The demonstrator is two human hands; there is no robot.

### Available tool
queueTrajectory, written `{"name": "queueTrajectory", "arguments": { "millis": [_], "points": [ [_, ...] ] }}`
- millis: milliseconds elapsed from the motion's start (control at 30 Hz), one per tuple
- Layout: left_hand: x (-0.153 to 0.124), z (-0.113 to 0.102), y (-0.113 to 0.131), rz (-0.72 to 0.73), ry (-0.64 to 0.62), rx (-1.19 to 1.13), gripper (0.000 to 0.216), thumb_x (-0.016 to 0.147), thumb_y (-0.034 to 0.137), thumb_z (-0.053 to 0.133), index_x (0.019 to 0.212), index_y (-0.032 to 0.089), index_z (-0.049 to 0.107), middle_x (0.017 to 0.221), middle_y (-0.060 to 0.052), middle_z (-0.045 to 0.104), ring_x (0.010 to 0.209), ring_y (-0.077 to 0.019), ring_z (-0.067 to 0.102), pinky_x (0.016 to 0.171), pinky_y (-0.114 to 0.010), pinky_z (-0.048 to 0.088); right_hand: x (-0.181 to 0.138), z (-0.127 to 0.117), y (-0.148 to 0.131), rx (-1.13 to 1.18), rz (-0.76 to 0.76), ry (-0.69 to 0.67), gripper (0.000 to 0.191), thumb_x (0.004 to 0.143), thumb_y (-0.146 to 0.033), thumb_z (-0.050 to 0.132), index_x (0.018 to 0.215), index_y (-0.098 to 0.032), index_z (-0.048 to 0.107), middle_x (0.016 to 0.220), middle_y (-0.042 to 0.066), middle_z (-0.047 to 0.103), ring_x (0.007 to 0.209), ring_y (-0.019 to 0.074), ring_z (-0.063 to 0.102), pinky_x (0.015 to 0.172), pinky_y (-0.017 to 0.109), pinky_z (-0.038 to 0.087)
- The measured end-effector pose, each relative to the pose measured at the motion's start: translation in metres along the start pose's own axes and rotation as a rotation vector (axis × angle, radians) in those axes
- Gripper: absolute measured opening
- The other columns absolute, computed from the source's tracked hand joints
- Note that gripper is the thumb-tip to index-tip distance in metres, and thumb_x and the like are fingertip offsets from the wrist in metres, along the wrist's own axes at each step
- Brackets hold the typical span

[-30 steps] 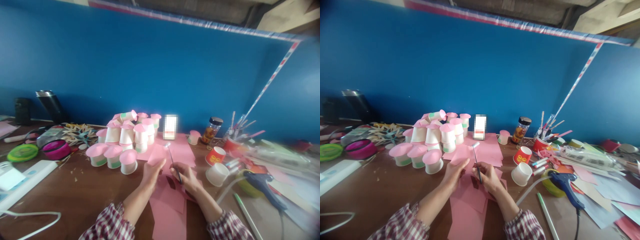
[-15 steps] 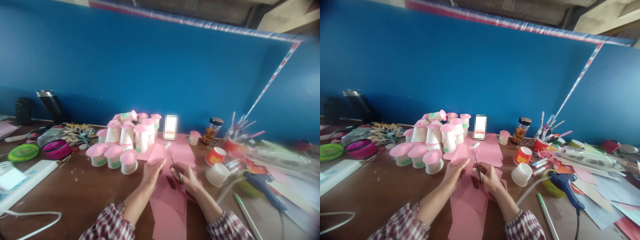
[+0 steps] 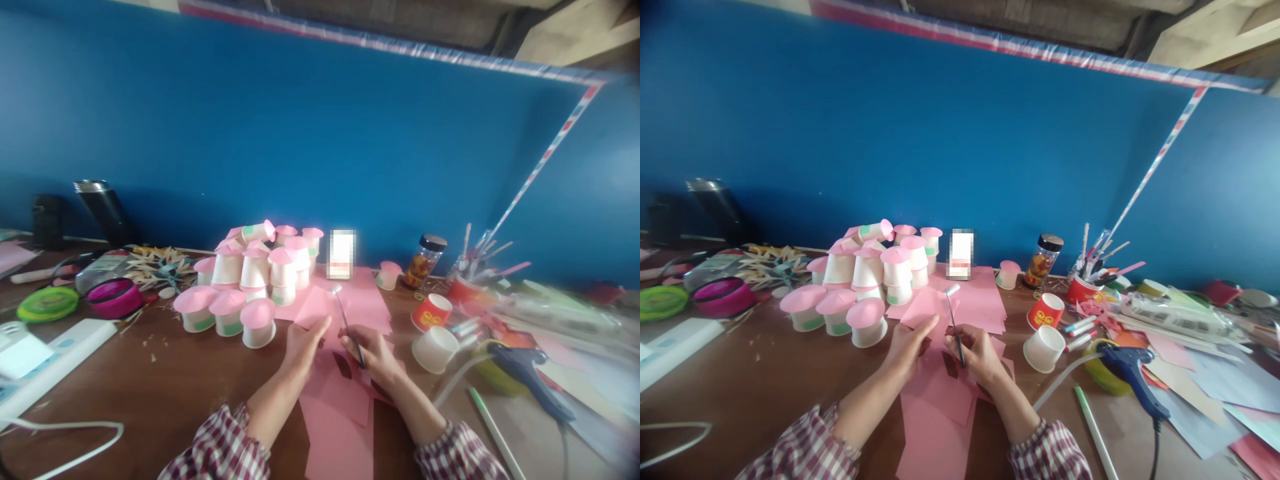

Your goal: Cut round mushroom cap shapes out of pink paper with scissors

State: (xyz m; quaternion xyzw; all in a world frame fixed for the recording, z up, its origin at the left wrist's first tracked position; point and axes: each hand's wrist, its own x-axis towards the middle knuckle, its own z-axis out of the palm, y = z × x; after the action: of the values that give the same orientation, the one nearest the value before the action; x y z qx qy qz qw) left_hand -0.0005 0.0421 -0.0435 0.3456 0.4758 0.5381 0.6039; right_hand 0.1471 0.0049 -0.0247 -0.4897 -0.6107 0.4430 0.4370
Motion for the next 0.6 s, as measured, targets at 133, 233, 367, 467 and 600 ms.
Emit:
{"name": "queueTrajectory", "arguments": {
  "millis": [133, 233, 367, 467, 600],
  "points": [
    [-0.0009, -0.0003, 0.0020, 0.009, 0.003, 0.002, 0.036, 0.054, 0.044, 0.076, 0.054, 0.014, 0.057, 0.043, 0.004, 0.045, 0.038, -0.0074, 0.038, 0.038, -0.022, 0.030, -0.0001, 0.0005, -0.0008, 0.003, -0.009, 0.006, 0.036, 0.076, -0.044, 0.063, 0.089, -0.011, 0.066, 0.062, 0.001, 0.056, 0.055, 0.0117, 0.045, 0.048, 0.022, 0.036],
    [-0.0015, 0.0000, 0.0031, 0.011, 0.009, -0.001, 0.036, 0.054, 0.044, 0.076, 0.053, 0.014, 0.056, 0.042, 0.003, 0.046, 0.038, -0.0077, 0.038, 0.037, -0.022, 0.030, 0.0000, 0.0010, -0.0018, -0.003, -0.008, 0.009, 0.036, 0.076, -0.045, 0.063, 0.088, -0.011, 0.066, 0.062, 0.000, 0.056, 0.055, 0.0119, 0.046, 0.048, 0.022, 0.036],
    [-0.0022, 0.0007, 0.0041, 0.003, 0.018, -0.011, 0.036, 0.053, 0.044, 0.076, 0.053, 0.014, 0.056, 0.042, 0.003, 0.047, 0.038, -0.0082, 0.039, 0.037, -0.022, 0.030, 0.0001, 0.0011, -0.0021, -0.013, -0.003, 0.013, 0.037, 0.076, -0.046, 0.064, 0.089, -0.011, 0.066, 0.062, 0.001, 0.057, 0.055, 0.0125, 0.047, 0.048, 0.022, 0.037],
    [-0.0023, 0.0008, 0.0044, 0.001, 0.017, -0.015, 0.036, 0.053, 0.044, 0.076, 0.053, 0.014, 0.056, 0.043, 0.003, 0.047, 0.038, -0.0081, 0.039, 0.038, -0.022, 0.030, 0.0005, 0.0010, -0.0009, -0.012, 0.000, 0.011, 0.037, 0.075, -0.046, 0.064, 0.089, -0.011, 0.066, 0.063, 0.002, 0.057, 0.055, 0.0125, 0.048, 0.047, 0.022, 0.037],
    [-0.0021, 0.0004, 0.0052, 0.003, 0.013, -0.024, 0.035, 0.053, 0.043, 0.076, 0.053, 0.014, 0.056, 0.044, 0.002, 0.048, 0.039, -0.0080, 0.040, 0.038, -0.022, 0.030, 0.0010, 0.0014, 0.0012, -0.009, 0.013, 0.008, 0.037, 0.075, -0.046, 0.064, 0.088, -0.012, 0.066, 0.057, 0.000, 0.055, 0.052, 0.0127, 0.048, 0.046, 0.022, 0.037]
  ]
}}
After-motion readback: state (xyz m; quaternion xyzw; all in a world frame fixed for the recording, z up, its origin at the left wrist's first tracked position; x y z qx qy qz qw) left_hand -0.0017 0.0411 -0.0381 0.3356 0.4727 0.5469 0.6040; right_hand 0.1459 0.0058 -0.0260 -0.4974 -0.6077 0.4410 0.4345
